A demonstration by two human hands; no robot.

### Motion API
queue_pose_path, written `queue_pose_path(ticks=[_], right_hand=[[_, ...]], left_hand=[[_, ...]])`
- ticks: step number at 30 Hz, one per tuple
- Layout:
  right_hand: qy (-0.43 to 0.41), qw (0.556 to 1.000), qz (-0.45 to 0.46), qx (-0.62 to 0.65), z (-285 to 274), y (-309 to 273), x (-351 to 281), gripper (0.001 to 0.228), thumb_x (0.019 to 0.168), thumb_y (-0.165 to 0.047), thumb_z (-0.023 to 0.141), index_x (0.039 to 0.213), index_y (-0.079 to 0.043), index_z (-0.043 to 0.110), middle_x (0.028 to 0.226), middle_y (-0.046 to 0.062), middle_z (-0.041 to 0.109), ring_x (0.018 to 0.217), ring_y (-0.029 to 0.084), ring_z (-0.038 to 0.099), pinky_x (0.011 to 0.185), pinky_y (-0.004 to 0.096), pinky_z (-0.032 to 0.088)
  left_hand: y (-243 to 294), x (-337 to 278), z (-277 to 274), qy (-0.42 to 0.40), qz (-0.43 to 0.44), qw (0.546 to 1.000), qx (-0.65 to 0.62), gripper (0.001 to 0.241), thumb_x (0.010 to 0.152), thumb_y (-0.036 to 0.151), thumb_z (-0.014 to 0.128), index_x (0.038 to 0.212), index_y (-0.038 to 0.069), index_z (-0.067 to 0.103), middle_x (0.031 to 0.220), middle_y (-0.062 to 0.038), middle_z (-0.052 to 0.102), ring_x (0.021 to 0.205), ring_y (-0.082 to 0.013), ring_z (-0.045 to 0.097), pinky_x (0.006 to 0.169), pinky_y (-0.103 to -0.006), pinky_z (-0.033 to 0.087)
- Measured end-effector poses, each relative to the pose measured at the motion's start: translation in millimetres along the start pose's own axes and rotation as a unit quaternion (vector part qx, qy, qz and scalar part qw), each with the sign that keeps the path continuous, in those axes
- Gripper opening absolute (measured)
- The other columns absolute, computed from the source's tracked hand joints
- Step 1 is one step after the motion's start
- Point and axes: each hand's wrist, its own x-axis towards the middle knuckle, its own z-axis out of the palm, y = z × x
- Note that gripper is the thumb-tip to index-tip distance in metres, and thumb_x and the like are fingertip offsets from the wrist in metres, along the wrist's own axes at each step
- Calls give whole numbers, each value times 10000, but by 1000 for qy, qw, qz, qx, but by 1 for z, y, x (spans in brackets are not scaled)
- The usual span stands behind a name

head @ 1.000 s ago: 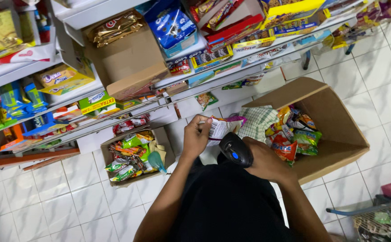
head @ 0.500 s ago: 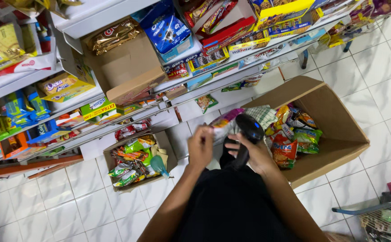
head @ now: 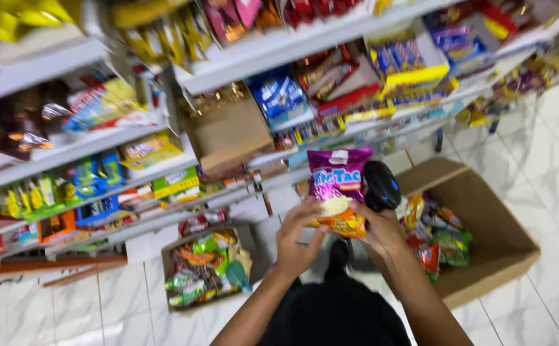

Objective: The person uses a handheld scanner to read barcodes on various snack bags before placing the bags into a cardboard box or back onto a shelf.

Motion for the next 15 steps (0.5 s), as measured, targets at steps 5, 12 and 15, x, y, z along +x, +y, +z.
queue_pose_path(ticks=[5,12,15], right_hand=[[-114,988,-86,-53,43,-41,1,775,786,68,748,1496,-88,479,1377,81,614,1236,249,614,1051,455,516],[-162,924,-277,-206,114,-81,4,810,733,23,837,1471,-44,510,1349,57,626,1226,180,604,1056,378,498],[-129,886,-334,-295,145,-107,-3,788,664,8,878,1378,-39,547,1281,45,656,1157,158,626,999,354,523]], left_hand=[[2,44,-47,-91,-202,958,-182,474,916,190,770,1330,26,608,1221,-71,725,1120,-141,677,957,-341,564],[34,98,-92,-40,-97,955,-279,352,966,150,742,1257,-23,643,1129,-55,761,1026,-99,696,921,-285,572],[66,129,-114,-7,-45,980,-195,322,964,156,756,1219,-23,674,1097,-78,779,997,-108,704,895,-285,576]])
